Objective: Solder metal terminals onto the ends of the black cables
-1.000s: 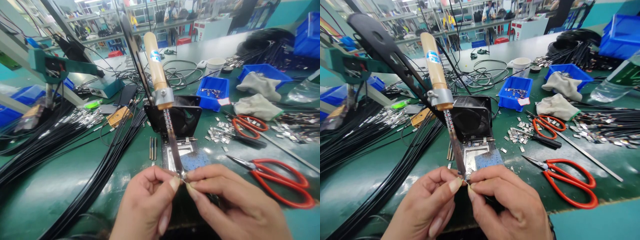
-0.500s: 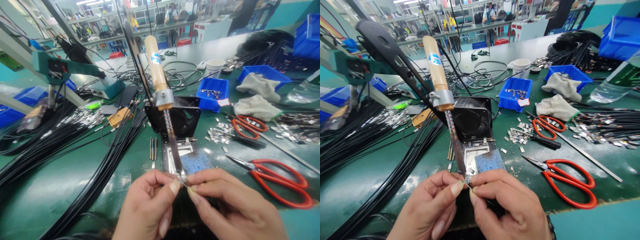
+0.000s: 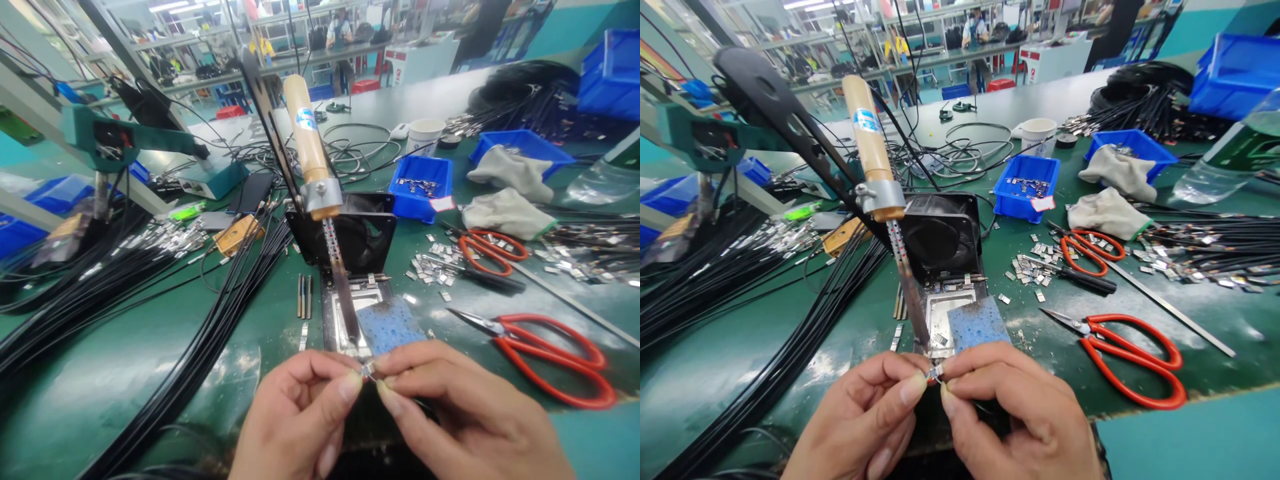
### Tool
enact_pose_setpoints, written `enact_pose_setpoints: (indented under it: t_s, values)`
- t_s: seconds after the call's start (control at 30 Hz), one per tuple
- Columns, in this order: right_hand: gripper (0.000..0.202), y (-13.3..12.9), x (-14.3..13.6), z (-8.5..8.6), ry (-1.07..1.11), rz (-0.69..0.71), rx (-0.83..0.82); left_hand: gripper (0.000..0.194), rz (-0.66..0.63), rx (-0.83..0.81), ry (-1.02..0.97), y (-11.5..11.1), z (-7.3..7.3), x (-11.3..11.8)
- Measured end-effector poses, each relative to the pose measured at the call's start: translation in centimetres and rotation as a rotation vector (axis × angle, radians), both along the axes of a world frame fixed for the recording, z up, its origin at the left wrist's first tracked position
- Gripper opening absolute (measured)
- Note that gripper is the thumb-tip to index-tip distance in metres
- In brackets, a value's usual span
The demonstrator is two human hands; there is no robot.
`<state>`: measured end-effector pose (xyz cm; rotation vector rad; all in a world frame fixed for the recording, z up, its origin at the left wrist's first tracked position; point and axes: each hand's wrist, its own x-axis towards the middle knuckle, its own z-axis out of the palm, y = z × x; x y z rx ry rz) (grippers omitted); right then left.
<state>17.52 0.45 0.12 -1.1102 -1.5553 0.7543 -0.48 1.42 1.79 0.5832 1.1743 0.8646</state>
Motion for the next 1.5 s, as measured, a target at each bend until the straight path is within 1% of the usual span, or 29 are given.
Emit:
enact_pose_setpoints:
  t_s: [0.17, 0.33, 0.43, 0.53, 0.77, 0.93, 1.07, 1.3, 1.5]
  values:
    - [0.018, 0.0, 0.0, 0.3, 0.001, -0.006, 0.027, 0.023, -0.022, -0.013, 0.006, 0.0, 0.1, 0.0]
    - [0.022, -0.1, 0.3, 0.1, -0.018, 0.01, 0.049, 0.028, -0.017, -0.024, -0.038, 0.2, 0.7, 0.4]
    - [0.021, 0.0, 0.3, 0.0, -0.011, 0.005, 0.072, 0.027, -0.046, -0.033, -0.051, 0.2, 0.8, 0.4]
    - [0.022, -0.1, 0.3, -0.1, -0.03, 0.016, 0.055, 0.028, -0.061, -0.042, -0.054, 0.2, 0.7, 0.3]
    - [0.022, -0.3, 0.2, 0.1, -0.027, 0.016, 0.075, 0.024, -0.048, -0.046, -0.043, 0.1, 0.5, 0.1]
    - [0.022, -0.2, 0.3, 0.0, -0.063, 0.045, 0.04, 0.028, -0.027, -0.026, -0.034, 0.2, 0.7, 0.4]
    - [0.023, -0.2, 0.6, 0.0, -0.069, 0.061, 0.038, 0.026, -0.011, -0.013, -0.034, 0.3, 0.9, 0.4]
    - [0.023, 0.0, 0.5, 0.0, -0.065, 0.066, 0.028, 0.024, -0.05, 0.003, -0.032, 0.7, 0.9, 0.1]
    - [0.022, 0.1, 0.5, 0.2, -0.074, 0.066, 0.039, 0.024, -0.02, 0.003, -0.035, 0.9, 1.3, 0.3]
